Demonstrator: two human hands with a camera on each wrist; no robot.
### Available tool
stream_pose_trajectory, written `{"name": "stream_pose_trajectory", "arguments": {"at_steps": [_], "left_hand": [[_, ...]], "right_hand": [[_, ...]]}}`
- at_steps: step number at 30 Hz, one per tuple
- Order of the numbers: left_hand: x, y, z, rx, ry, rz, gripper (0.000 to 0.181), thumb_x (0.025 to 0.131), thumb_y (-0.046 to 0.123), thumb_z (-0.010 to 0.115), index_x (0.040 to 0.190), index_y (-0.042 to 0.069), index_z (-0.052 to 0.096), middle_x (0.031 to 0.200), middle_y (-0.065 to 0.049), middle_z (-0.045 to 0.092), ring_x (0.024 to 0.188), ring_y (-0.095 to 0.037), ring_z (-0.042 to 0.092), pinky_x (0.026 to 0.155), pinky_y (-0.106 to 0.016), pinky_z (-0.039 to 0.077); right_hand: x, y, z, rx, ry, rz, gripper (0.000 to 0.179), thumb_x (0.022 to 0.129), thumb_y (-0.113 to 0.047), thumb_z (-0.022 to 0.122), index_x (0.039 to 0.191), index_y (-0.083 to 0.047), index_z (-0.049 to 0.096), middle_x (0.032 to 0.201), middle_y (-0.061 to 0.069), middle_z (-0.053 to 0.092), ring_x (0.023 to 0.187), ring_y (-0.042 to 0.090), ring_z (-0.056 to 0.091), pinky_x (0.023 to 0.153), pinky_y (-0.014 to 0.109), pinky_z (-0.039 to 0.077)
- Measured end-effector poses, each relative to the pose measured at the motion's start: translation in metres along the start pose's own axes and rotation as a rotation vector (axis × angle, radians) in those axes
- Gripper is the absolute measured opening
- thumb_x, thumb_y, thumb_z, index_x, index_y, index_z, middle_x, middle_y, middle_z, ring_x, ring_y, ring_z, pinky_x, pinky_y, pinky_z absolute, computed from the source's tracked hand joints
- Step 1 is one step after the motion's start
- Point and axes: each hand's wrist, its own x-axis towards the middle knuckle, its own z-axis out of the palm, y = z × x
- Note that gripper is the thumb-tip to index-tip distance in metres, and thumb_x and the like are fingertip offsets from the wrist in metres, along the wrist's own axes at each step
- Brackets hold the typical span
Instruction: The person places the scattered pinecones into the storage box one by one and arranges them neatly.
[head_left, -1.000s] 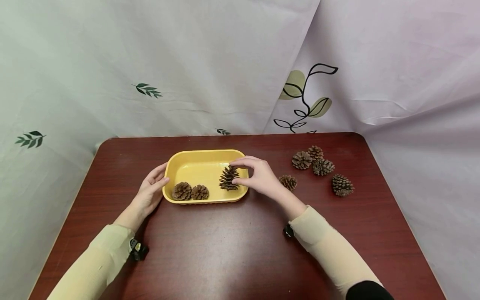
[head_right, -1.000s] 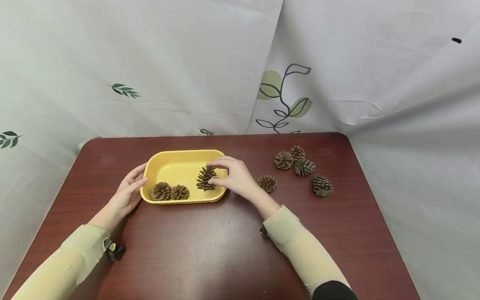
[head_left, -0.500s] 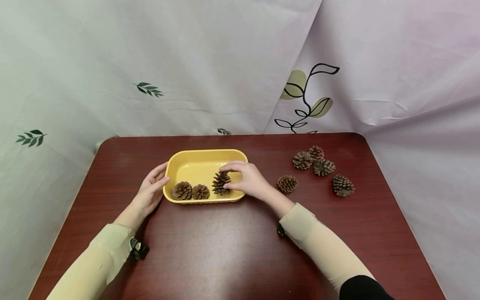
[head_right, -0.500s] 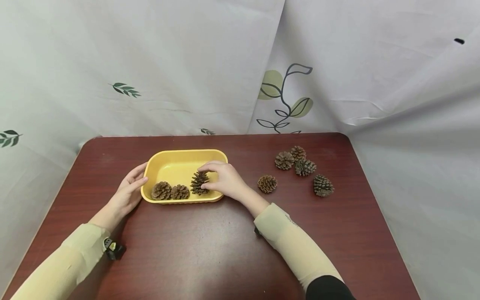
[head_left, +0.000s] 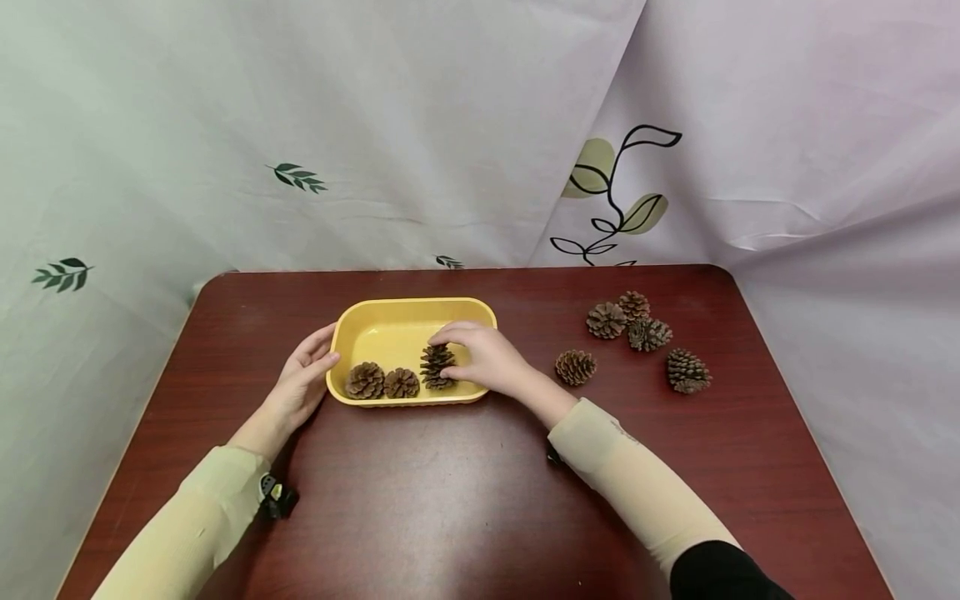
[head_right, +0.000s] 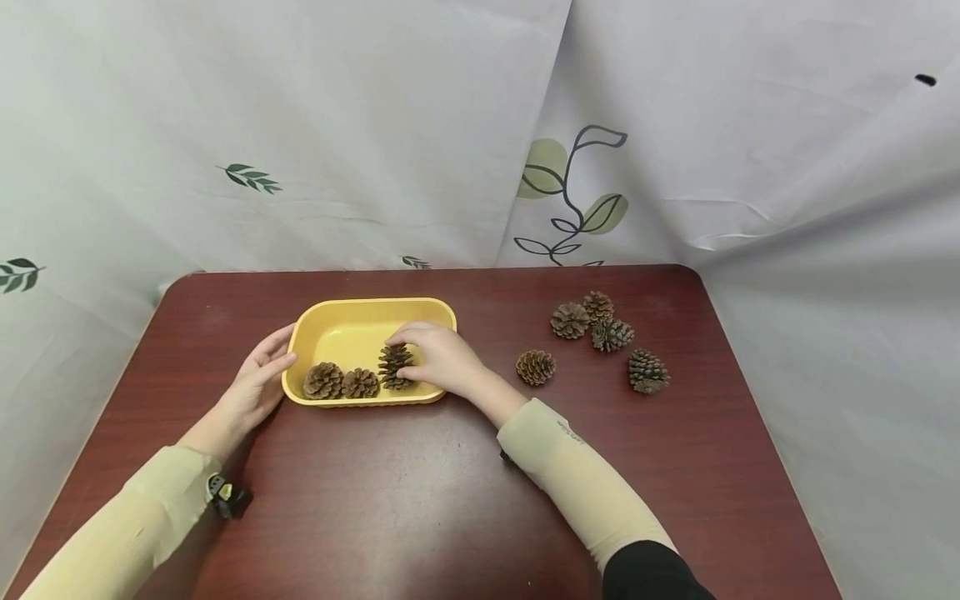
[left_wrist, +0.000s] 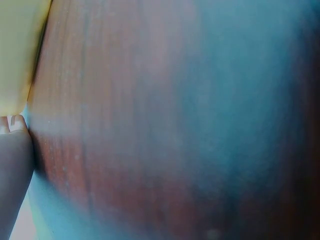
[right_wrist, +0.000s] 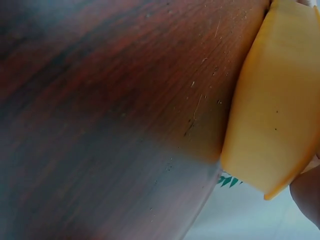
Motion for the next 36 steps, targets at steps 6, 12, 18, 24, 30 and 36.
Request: {"name": "stream_pose_trajectory", "arguments": {"at_steps": [6, 12, 18, 24, 30, 36], "left_hand": [[0.0006, 0.0003, -0.0001, 0.003, 0.001, -0.003, 0.046, 0.108, -0.007, 0.047, 0.136, 0.023, 0.065, 0.135, 0.011, 0.072, 0.120, -0.002, 0.067, 0.099, -0.019, 0.057], [0.0007, -0.0008, -0.0013, -0.002, -0.005, 0.004, 0.046, 0.108, -0.008, 0.046, 0.136, 0.023, 0.065, 0.136, 0.010, 0.071, 0.121, -0.003, 0.067, 0.100, -0.019, 0.056], [0.0008, -0.0008, -0.0008, 0.002, -0.009, 0.008, 0.046, 0.108, -0.008, 0.046, 0.136, 0.022, 0.065, 0.136, 0.011, 0.071, 0.122, -0.003, 0.067, 0.100, -0.019, 0.056], [0.0000, 0.0003, -0.0004, 0.013, -0.003, -0.001, 0.045, 0.108, -0.006, 0.047, 0.136, 0.024, 0.065, 0.135, 0.011, 0.071, 0.121, -0.003, 0.067, 0.100, -0.019, 0.056], [0.0002, -0.0003, 0.0004, 0.010, 0.013, -0.002, 0.045, 0.107, -0.006, 0.048, 0.136, 0.024, 0.065, 0.134, 0.011, 0.072, 0.121, -0.003, 0.067, 0.100, -0.019, 0.057], [0.0002, -0.0003, 0.0019, 0.014, 0.022, -0.001, 0.044, 0.107, -0.006, 0.050, 0.135, 0.024, 0.065, 0.134, 0.010, 0.072, 0.120, -0.004, 0.068, 0.099, -0.019, 0.057]], "right_hand": [[0.0042, -0.0012, 0.0021, -0.066, -0.032, -0.028, 0.048, 0.090, -0.020, 0.087, 0.134, -0.009, 0.071, 0.138, 0.007, 0.071, 0.136, 0.026, 0.062, 0.123, 0.040, 0.043], [0.0068, -0.0015, 0.0023, -0.072, -0.053, -0.031, 0.048, 0.089, -0.021, 0.088, 0.133, -0.008, 0.071, 0.138, 0.007, 0.071, 0.136, 0.026, 0.062, 0.124, 0.041, 0.043], [0.0085, -0.0023, 0.0008, -0.073, -0.084, -0.015, 0.050, 0.089, -0.022, 0.088, 0.134, -0.009, 0.070, 0.139, 0.006, 0.070, 0.139, 0.027, 0.060, 0.126, 0.041, 0.041], [0.0094, -0.0031, 0.0003, -0.102, -0.139, 0.023, 0.057, 0.091, -0.029, 0.086, 0.141, -0.009, 0.066, 0.145, 0.009, 0.068, 0.141, 0.028, 0.059, 0.126, 0.042, 0.040], [0.0098, -0.0031, -0.0012, -0.131, -0.180, 0.027, 0.057, 0.094, -0.035, 0.082, 0.143, -0.011, 0.066, 0.147, 0.008, 0.067, 0.141, 0.027, 0.059, 0.125, 0.040, 0.042], [0.0098, -0.0016, -0.0013, -0.126, -0.180, 0.006, 0.050, 0.098, -0.037, 0.077, 0.140, -0.010, 0.068, 0.143, 0.007, 0.069, 0.138, 0.024, 0.062, 0.123, 0.039, 0.044]]}}
